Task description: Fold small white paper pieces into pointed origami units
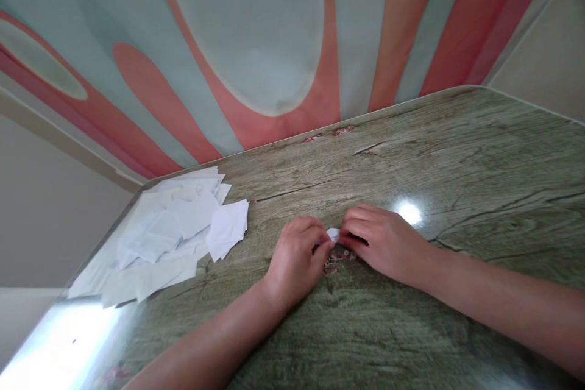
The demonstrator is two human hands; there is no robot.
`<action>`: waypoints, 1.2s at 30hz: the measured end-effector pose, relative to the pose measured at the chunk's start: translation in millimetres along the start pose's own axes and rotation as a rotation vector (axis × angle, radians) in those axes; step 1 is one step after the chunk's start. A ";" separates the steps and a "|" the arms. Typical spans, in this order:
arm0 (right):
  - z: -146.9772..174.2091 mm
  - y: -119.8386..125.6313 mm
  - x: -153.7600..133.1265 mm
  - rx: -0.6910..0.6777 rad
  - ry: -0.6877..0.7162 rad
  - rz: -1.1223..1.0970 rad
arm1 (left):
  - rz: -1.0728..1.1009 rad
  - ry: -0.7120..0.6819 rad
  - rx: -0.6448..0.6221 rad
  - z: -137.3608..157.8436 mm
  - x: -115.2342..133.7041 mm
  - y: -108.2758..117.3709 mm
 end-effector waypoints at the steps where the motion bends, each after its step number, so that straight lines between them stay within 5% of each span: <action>1: -0.6 -0.4 0.9 0.000 -0.017 -0.004 | -0.011 0.004 -0.009 -0.1 -0.2 -0.1; 24: -5.8 1.8 7.0 -0.014 -0.204 -0.054 | -0.169 0.084 -0.080 -5.9 -10.2 -5.7; 31: 1.2 0.7 -0.4 0.019 0.079 -0.058 | -0.148 0.090 -0.080 -6.6 -11.4 -6.2; 36: 8.4 1.4 -12.3 -0.064 0.211 0.211 | -0.106 0.091 -0.083 -7.0 -8.8 -4.1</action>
Point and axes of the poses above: each hand's wrist, its own z-axis away from the middle knuckle, its own y-axis out of the back of the hand, x = y × z, the point moved 6 cm from there along -z, towards the middle knuckle, and after that the axes turned 6 degrees about -y, right-handed, at the moved point
